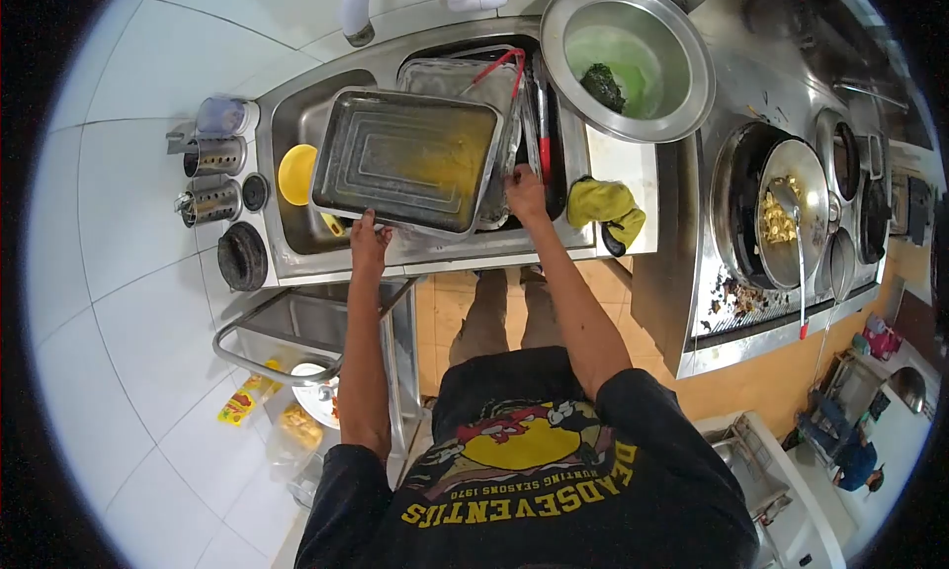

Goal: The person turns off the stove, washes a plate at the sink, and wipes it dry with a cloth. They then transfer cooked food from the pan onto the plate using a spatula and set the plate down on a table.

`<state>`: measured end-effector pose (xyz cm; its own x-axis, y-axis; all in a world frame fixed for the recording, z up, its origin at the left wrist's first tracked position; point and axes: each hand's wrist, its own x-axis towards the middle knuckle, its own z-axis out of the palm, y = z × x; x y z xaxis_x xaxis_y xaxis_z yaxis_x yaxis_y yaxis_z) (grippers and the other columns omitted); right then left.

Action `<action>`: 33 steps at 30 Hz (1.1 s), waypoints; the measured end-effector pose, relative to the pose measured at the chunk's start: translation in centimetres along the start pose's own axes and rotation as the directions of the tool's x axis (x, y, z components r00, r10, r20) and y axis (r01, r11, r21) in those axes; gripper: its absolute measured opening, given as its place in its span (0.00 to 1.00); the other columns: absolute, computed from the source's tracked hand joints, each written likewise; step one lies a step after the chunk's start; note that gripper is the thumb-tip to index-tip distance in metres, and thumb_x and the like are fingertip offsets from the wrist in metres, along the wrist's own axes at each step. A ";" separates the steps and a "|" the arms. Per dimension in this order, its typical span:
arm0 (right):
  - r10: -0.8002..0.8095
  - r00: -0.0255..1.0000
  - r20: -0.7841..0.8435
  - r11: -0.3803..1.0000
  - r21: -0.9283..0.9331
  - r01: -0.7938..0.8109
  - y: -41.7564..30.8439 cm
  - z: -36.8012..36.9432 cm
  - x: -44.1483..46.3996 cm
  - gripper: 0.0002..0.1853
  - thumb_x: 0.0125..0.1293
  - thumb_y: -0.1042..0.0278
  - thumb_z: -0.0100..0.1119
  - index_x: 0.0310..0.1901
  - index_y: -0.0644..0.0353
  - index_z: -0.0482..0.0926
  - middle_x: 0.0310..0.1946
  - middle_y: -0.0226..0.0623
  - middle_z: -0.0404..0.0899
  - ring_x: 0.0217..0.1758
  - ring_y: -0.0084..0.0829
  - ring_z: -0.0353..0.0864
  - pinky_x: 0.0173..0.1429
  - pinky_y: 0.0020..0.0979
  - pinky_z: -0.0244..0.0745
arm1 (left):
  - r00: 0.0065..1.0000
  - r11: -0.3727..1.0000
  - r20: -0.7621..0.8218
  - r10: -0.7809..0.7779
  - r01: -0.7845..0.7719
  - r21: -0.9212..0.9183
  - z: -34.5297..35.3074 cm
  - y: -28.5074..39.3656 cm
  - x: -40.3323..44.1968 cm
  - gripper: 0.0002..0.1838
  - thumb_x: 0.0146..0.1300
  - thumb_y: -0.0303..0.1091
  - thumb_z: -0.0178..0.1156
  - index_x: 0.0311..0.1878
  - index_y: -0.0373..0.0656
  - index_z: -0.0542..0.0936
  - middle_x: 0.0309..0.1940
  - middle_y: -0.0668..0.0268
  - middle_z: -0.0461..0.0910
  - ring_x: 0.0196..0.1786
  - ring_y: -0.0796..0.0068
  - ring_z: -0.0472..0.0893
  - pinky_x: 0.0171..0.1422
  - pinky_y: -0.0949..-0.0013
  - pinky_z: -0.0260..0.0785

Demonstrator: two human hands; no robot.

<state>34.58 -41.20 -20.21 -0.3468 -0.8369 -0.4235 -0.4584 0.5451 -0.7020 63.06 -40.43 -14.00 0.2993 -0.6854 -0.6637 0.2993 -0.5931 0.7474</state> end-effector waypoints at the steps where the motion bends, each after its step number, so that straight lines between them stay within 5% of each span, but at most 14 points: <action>1: -0.006 1.000 -0.003 1.000 0.016 0.006 0.0 0.1 -0.1 0.19 0.60 0.61 0.57 0.47 0.66 0.71 0.37 0.57 0.79 0.44 0.53 0.79 0.49 0.45 0.72 | 1.000 1.000 -0.006 0.008 -0.008 0.004 -0.1 0.1 0.3 0.15 0.64 0.44 0.58 0.43 0.44 0.68 0.37 0.68 0.70 0.31 0.74 0.75 0.34 0.74 0.70; 7: 0.010 0.998 0.063 0.996 0.093 -0.016 -0.3 0.5 -0.3 0.19 0.59 0.64 0.57 0.48 0.65 0.67 0.38 0.56 0.78 0.44 0.52 0.78 0.49 0.45 0.71 | 0.999 0.997 -0.038 0.012 -0.009 0.079 1.1 2.1 -0.3 0.15 0.63 0.45 0.59 0.40 0.44 0.69 0.29 0.69 0.69 0.30 0.79 0.73 0.33 0.75 0.67; 9: -0.052 0.998 0.018 0.980 0.193 0.048 1.5 2.5 0.7 0.18 0.59 0.66 0.58 0.47 0.64 0.67 0.29 0.46 0.77 0.36 0.39 0.79 0.42 0.38 0.74 | 0.999 0.980 -0.026 0.028 -0.023 0.196 0.9 2.6 0.2 0.17 0.63 0.48 0.59 0.40 0.44 0.70 0.27 0.71 0.68 0.30 0.83 0.72 0.32 0.74 0.66; 12: -0.065 0.993 0.100 0.945 0.326 0.029 -0.4 0.3 0.3 0.17 0.60 0.66 0.58 0.46 0.63 0.66 0.26 0.38 0.75 0.32 0.29 0.78 0.30 0.32 0.75 | 0.999 0.916 0.002 0.040 -0.037 0.400 -0.2 2.2 2.0 0.34 0.60 0.53 0.60 0.64 0.45 0.63 0.34 0.70 0.71 0.34 0.79 0.72 0.30 0.72 0.63; 13: -0.076 0.988 0.133 0.936 0.351 0.025 -1.3 -0.6 -0.3 0.17 0.60 0.65 0.58 0.46 0.63 0.66 0.25 0.37 0.74 0.30 0.27 0.78 0.26 0.31 0.75 | 1.000 0.890 -0.008 0.012 -0.007 0.456 -0.1 2.1 2.6 0.41 0.59 0.55 0.59 0.70 0.49 0.54 0.45 0.62 0.72 0.43 0.73 0.75 0.36 0.69 0.70; 16: -0.028 0.994 0.107 0.947 0.321 -0.008 -1.7 0.4 0.2 0.17 0.61 0.65 0.59 0.45 0.64 0.66 0.23 0.36 0.74 0.25 0.27 0.76 0.19 0.30 0.72 | 0.996 0.984 0.064 -0.055 0.044 0.171 2.6 2.8 -0.1 0.42 0.59 0.54 0.59 0.70 0.46 0.52 0.60 0.53 0.62 0.54 0.61 0.74 0.48 0.62 0.75; 17: 0.061 0.958 0.282 0.938 0.312 -0.152 -2.3 -0.9 0.1 0.28 0.62 0.59 0.58 0.57 0.69 0.63 0.31 0.46 0.76 0.30 0.36 0.80 0.37 0.35 0.77 | 0.988 0.994 0.133 -0.079 0.068 0.091 3.1 3.1 -0.8 0.42 0.61 0.53 0.56 0.70 0.45 0.48 0.68 0.49 0.47 0.63 0.49 0.67 0.60 0.55 0.72; 20: 0.064 0.946 0.317 0.881 0.428 -0.203 -2.9 -1.4 -0.6 0.25 0.63 0.58 0.58 0.55 0.68 0.64 0.26 0.42 0.76 0.22 0.30 0.77 0.30 0.32 0.76 | 0.997 0.996 0.020 -0.078 0.079 -0.028 4.8 2.8 -0.7 0.33 0.64 0.49 0.53 0.67 0.48 0.54 0.62 0.56 0.58 0.55 0.49 0.72 0.54 0.53 0.75; 21: 0.057 0.953 0.298 0.865 0.461 -0.196 -3.1 -1.5 -0.9 0.24 0.65 0.57 0.57 0.54 0.66 0.66 0.22 0.38 0.75 0.19 0.27 0.76 0.23 0.30 0.74 | 0.996 0.997 0.063 -0.067 0.069 -0.026 4.5 2.6 -0.4 0.33 0.65 0.49 0.52 0.67 0.47 0.53 0.62 0.54 0.56 0.55 0.48 0.72 0.54 0.52 0.75; 24: -0.025 0.955 0.296 0.770 0.614 -0.170 -1.6 -1.5 -0.6 0.22 0.65 0.57 0.56 0.52 0.67 0.71 0.23 0.41 0.77 0.19 0.29 0.78 0.23 0.31 0.74 | 0.988 0.999 0.144 -0.046 0.049 -0.015 3.0 1.7 1.5 0.33 0.66 0.49 0.51 0.67 0.44 0.53 0.63 0.51 0.52 0.55 0.46 0.71 0.54 0.51 0.75; 27: 0.133 0.984 0.121 0.863 0.474 -0.175 -0.1 -1.4 0.3 0.17 0.64 0.61 0.56 0.47 0.66 0.77 0.26 0.45 0.79 0.20 0.34 0.80 0.26 0.34 0.76 | 0.991 0.998 0.123 -0.056 0.056 -0.002 2.3 1.3 1.9 0.33 0.67 0.49 0.51 0.66 0.41 0.52 0.62 0.49 0.52 0.54 0.45 0.72 0.53 0.53 0.76; 30: -0.108 0.987 -0.117 0.977 0.171 0.127 3.4 2.3 3.4 0.13 0.65 0.68 0.52 0.44 0.66 0.79 0.29 0.41 0.82 0.28 0.34 0.84 0.27 0.30 0.79 | 0.992 0.998 0.115 -0.057 0.057 0.009 2.7 1.7 1.1 0.35 0.67 0.50 0.51 0.67 0.40 0.51 0.62 0.48 0.52 0.53 0.46 0.73 0.51 0.54 0.77; 33: -0.065 0.985 -0.161 0.975 0.202 0.097 3.0 3.1 4.2 0.13 0.61 0.70 0.52 0.43 0.67 0.80 0.32 0.43 0.83 0.32 0.35 0.84 0.33 0.32 0.80 | 0.990 0.999 0.128 -0.051 0.050 0.011 2.2 1.7 1.7 0.36 0.67 0.50 0.51 0.69 0.41 0.49 0.62 0.48 0.52 0.51 0.47 0.74 0.49 0.56 0.78</action>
<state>34.30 -43.21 -25.88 -0.4438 -0.8515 -0.2792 -0.3153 0.4400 -0.8408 62.05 -43.56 -13.82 0.1648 -0.7029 -0.6919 0.3035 -0.6314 0.7136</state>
